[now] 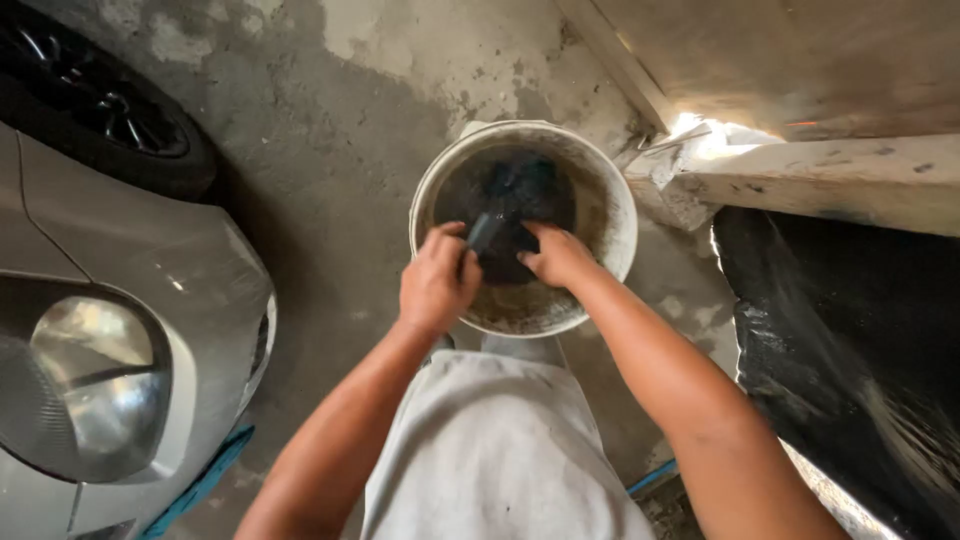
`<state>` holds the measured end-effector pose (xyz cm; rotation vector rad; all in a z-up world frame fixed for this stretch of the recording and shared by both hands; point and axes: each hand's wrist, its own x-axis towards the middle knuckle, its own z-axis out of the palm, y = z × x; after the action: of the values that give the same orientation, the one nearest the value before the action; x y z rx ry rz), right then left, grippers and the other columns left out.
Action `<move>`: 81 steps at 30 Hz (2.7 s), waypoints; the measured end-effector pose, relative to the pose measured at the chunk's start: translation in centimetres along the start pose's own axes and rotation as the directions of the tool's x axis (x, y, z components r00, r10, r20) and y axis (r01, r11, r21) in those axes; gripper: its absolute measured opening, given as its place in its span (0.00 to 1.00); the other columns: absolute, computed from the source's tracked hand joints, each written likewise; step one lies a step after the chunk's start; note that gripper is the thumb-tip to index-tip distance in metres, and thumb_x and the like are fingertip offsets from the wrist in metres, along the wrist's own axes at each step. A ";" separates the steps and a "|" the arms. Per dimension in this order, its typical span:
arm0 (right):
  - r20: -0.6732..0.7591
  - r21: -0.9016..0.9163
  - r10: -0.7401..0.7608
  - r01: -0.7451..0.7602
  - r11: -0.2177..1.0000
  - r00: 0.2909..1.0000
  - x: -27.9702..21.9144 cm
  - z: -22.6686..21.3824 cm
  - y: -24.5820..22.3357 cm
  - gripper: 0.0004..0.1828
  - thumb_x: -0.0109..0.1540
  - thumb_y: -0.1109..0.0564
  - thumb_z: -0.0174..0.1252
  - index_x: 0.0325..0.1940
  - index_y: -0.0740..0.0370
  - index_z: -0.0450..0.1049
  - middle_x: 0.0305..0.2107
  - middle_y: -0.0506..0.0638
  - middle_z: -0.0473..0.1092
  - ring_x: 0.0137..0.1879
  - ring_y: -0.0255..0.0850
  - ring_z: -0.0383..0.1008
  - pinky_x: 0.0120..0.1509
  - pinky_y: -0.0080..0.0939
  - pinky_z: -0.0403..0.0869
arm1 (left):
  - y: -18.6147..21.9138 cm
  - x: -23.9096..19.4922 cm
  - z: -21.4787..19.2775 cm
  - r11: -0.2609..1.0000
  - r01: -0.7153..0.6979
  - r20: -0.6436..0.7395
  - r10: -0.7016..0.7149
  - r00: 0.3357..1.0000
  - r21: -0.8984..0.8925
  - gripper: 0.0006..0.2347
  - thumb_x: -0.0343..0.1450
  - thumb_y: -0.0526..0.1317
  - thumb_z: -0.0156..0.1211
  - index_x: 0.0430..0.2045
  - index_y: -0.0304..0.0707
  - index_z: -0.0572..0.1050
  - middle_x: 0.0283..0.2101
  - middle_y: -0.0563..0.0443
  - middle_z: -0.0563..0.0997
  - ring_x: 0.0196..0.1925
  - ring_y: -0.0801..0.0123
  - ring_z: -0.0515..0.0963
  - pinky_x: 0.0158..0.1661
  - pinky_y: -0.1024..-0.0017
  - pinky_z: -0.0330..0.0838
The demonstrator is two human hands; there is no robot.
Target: The recorder uses a sanding block and a cloth with water to wet sand and clean a car headlight.
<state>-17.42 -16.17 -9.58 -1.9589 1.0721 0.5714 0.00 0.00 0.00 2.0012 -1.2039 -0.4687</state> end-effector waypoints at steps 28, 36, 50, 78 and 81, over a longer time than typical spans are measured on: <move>-0.330 0.428 -0.235 0.367 0.826 0.914 -15.8 -5.0 -2.7 0.22 0.65 0.55 0.60 0.60 0.71 0.71 0.52 0.57 0.74 0.58 0.46 0.74 0.62 0.43 0.70 | -1.9 -0.1 6.7 0.965 0.250 -0.036 -0.248 0.968 0.084 0.07 0.73 0.40 0.60 0.34 0.34 0.74 0.42 0.38 0.79 0.40 0.44 0.79 0.41 0.51 0.72; -0.515 0.821 0.271 0.377 0.428 0.813 -9.6 -2.1 -5.3 0.25 0.67 0.42 0.56 0.59 0.62 0.72 0.47 0.45 0.73 0.54 0.35 0.70 0.61 0.37 0.67 | 1.4 -0.3 13.1 0.537 0.426 0.250 -0.370 0.895 -0.729 0.09 0.74 0.39 0.59 0.30 0.30 0.77 0.29 0.41 0.78 0.31 0.70 0.72 0.34 0.65 0.70; -0.497 0.540 0.277 0.043 0.840 0.822 2.4 5.3 1.8 0.27 0.57 0.41 0.64 0.50 0.64 0.75 0.42 0.64 0.77 0.50 0.57 0.78 0.55 0.52 0.73 | -0.8 -1.2 4.0 0.869 0.448 -0.059 -0.469 0.881 -0.212 0.09 0.72 0.42 0.59 0.33 0.32 0.76 0.32 0.34 0.82 0.37 0.39 0.81 0.40 0.53 0.74; -0.418 0.903 0.458 0.417 0.109 0.785 -8.1 -2.9 -11.4 0.20 0.68 0.43 0.58 0.55 0.59 0.75 0.44 0.49 0.72 0.47 0.36 0.73 0.50 0.38 0.74 | 6.0 2.5 0.2 0.866 0.150 0.238 -0.037 0.970 -0.477 0.07 0.71 0.36 0.59 0.32 0.29 0.72 0.26 0.36 0.79 0.28 0.51 0.80 0.33 0.59 0.73; -0.447 0.891 0.456 0.431 0.145 0.770 -7.4 -3.1 -10.5 0.21 0.67 0.41 0.55 0.50 0.59 0.80 0.42 0.48 0.77 0.45 0.34 0.76 0.49 0.35 0.76 | 4.3 2.8 0.4 0.850 0.203 0.274 -0.073 0.959 -0.487 0.08 0.71 0.37 0.61 0.29 0.29 0.73 0.25 0.34 0.78 0.27 0.47 0.79 0.32 0.58 0.73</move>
<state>-12.48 -11.96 1.91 -0.7599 1.3263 -0.8780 -1.47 -3.83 3.17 1.5977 -0.9446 -1.0249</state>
